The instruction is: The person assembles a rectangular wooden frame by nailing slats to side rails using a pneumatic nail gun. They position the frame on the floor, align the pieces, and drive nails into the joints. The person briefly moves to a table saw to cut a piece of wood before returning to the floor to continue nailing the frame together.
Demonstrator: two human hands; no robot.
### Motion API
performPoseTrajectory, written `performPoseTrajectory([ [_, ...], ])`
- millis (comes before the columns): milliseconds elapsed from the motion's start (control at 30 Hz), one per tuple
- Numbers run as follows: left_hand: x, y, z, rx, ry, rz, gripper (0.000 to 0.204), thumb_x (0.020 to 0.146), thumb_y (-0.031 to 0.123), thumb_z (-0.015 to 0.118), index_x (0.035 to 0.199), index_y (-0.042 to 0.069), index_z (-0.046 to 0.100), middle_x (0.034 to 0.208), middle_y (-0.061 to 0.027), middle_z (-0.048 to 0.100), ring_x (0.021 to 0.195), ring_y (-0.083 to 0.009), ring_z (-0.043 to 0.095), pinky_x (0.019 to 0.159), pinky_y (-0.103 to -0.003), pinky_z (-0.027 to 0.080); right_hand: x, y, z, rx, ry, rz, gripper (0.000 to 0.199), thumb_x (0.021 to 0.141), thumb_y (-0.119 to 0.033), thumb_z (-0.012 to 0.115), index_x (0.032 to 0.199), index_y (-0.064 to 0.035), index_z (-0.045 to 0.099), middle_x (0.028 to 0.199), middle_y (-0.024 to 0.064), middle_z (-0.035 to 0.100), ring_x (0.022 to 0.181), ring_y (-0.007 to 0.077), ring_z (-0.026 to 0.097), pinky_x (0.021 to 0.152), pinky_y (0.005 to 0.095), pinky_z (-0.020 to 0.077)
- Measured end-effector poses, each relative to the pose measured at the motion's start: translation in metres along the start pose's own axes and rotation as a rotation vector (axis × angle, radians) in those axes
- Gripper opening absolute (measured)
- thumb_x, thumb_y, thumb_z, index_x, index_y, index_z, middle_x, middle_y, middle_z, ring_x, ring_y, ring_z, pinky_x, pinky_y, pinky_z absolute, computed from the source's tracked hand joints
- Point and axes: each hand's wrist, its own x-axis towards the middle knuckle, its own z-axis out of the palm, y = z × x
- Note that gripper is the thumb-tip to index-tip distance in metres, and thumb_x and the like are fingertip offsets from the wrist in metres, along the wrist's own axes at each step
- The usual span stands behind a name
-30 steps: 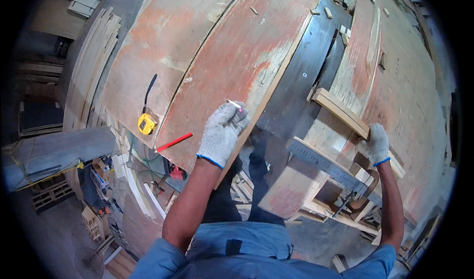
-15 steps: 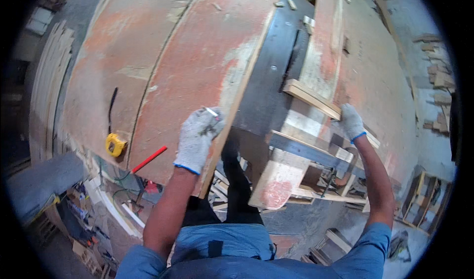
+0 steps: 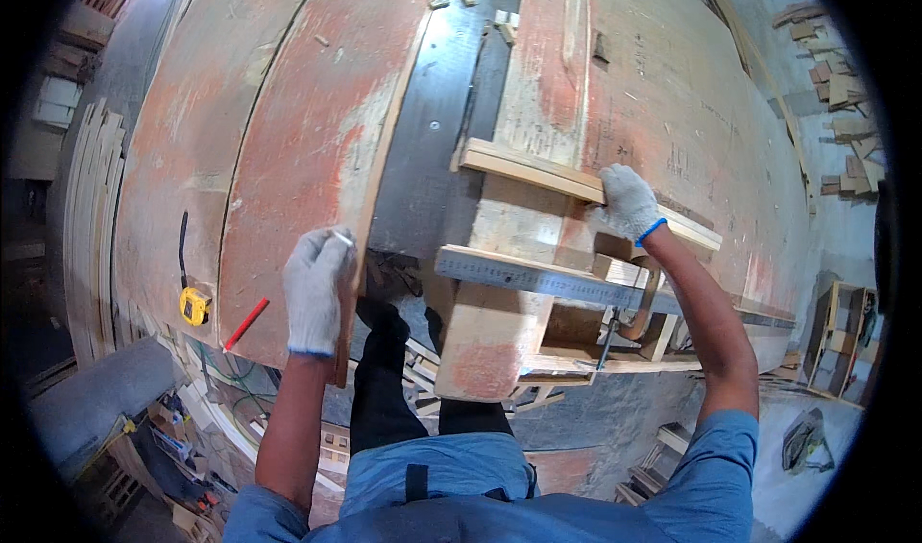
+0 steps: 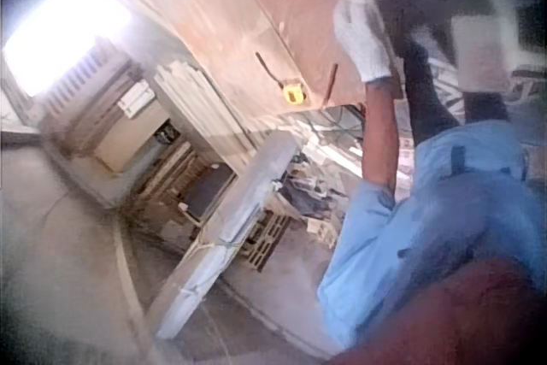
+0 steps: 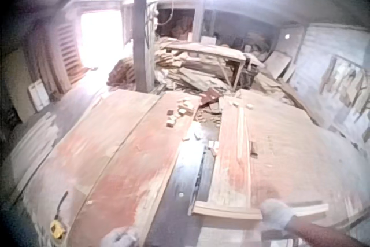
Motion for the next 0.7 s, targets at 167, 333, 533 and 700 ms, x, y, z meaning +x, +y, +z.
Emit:
performPoseTrajectory([
  [167, -0.093, 0.063, 0.049, 0.22, -0.131, 0.561, 0.015, 0.097, 0.015, 0.069, 0.106, 0.003, 0.068, 0.115, -0.0107, 0.07, 0.105, -0.0196, 0.066, 0.095, -0.036, 0.052, 0.002, -0.005, -0.003, 0.035, 0.011, 0.021, 0.055, 0.072, -0.041, 0.087, 0.107, -0.0078, 0.06, 0.103, 0.0142, 0.061, 0.099, 0.0342, 0.063, 0.083, 0.0469, 0.0544],
  [333, -0.15, 0.122, 0.08, 0.334, -0.274, 0.929, 0.01, 0.094, 0.015, 0.069, 0.1, 0.006, 0.068, 0.113, -0.016, 0.07, 0.105, -0.0281, 0.066, 0.093, -0.041, 0.051, -0.008, -0.001, -0.007, 0.074, 0.036, 0.046, 0.054, 0.071, -0.041, 0.088, 0.104, -0.0078, 0.061, 0.1, 0.014, 0.062, 0.097, 0.0345, 0.062, 0.082, 0.0472, 0.0537],
  [533, -0.183, 0.136, 0.096, 0.264, -0.42, 1.176, 0.011, 0.095, 0.018, 0.064, 0.094, 0.007, 0.066, 0.101, -0.0129, 0.067, 0.09, -0.0262, 0.062, 0.081, -0.041, 0.049, -0.003, 0.003, 0.004, 0.116, 0.113, 0.001, 0.052, 0.069, -0.039, 0.089, 0.098, -0.0072, 0.061, 0.096, 0.0142, 0.061, 0.094, 0.0365, 0.062, 0.078, 0.0481, 0.0526],
  [700, -0.183, 0.134, 0.094, 0.286, -0.385, 1.24, 0.015, 0.095, 0.02, 0.059, 0.088, 0.008, 0.064, 0.092, -0.0104, 0.065, 0.078, -0.0246, 0.059, 0.071, -0.042, 0.048, -0.006, 0.005, 0.007, 0.092, 0.107, -0.004, 0.053, 0.07, -0.043, 0.089, 0.098, -0.0081, 0.061, 0.094, 0.0129, 0.062, 0.092, 0.0331, 0.063, 0.078, 0.0463, 0.0535],
])
